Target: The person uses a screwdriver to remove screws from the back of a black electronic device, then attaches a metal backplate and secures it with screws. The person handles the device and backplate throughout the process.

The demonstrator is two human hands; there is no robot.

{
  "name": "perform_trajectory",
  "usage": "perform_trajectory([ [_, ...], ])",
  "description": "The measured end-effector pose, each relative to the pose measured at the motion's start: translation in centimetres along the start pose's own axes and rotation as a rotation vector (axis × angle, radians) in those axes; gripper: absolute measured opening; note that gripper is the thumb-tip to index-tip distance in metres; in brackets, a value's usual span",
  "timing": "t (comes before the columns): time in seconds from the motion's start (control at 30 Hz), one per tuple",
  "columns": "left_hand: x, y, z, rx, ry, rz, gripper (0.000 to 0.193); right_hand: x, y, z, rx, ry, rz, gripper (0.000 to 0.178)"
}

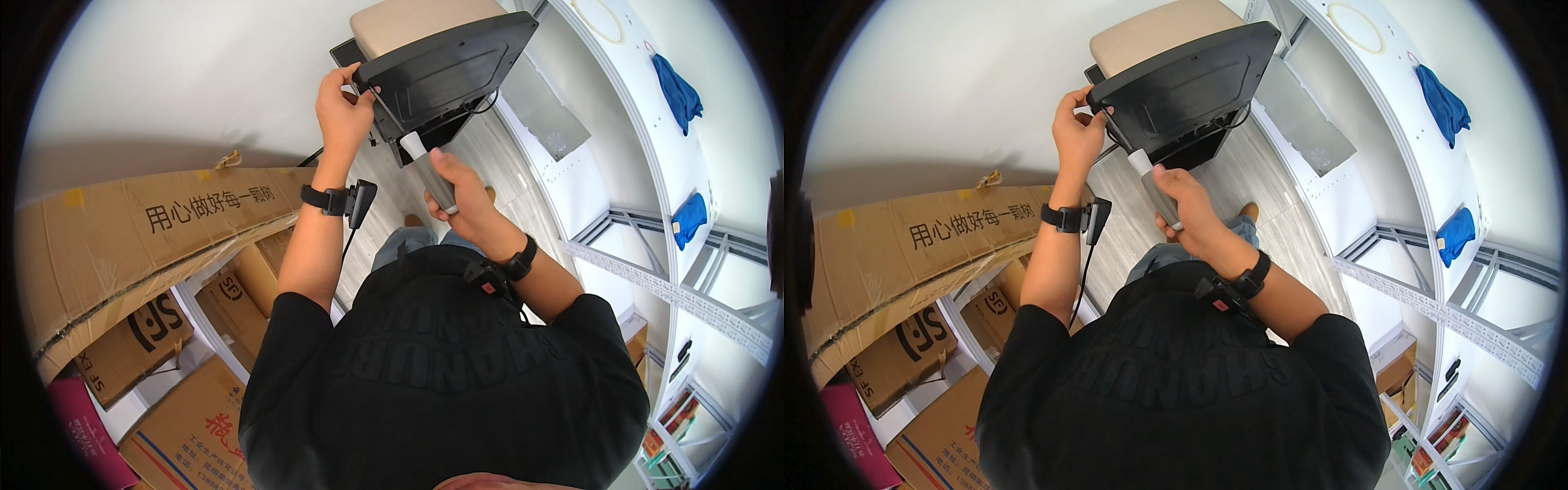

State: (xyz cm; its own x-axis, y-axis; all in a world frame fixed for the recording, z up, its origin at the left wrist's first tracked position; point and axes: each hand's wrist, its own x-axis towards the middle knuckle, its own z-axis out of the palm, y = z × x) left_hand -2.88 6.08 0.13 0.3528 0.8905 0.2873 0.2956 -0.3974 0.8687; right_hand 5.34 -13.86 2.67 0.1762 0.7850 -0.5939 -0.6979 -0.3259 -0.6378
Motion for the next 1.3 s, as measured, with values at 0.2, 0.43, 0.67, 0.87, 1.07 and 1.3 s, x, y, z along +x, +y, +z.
perform_trajectory([
  [0.2, 0.0, 0.0, -0.1, 0.004, 0.015, 0.031, 0.037, 0.0, -0.5, 0.4, 0.013, -0.082, 0.015, 0.035],
  [0.43, -0.2, -0.2, -0.1, 0.021, 0.010, 0.042, 0.038, -0.1, -0.2, 0.8, -0.200, 0.062, -0.136, 0.032],
  [0.67, 0.0, -0.2, 0.1, 0.071, 0.029, 0.060, 0.039, 0.6, 0.0, 0.3, -0.061, 0.040, -0.058, 0.033],
  [0.87, 0.0, 0.1, 0.2, 0.060, 0.030, 0.054, 0.039, 1.6, 1.9, -0.1, -0.858, 0.298, -0.825, 0.024],
  [1.07, 0.0, -0.1, 0.2, 0.069, 0.040, 0.071, 0.038, 0.2, 0.1, 0.5, -0.253, 0.081, -0.262, 0.042],
  [1.3, -0.4, -0.2, 0.2, 0.072, 0.018, 0.051, 0.039, 0.5, -0.3, 0.9, -0.538, 0.145, -0.346, 0.037],
])
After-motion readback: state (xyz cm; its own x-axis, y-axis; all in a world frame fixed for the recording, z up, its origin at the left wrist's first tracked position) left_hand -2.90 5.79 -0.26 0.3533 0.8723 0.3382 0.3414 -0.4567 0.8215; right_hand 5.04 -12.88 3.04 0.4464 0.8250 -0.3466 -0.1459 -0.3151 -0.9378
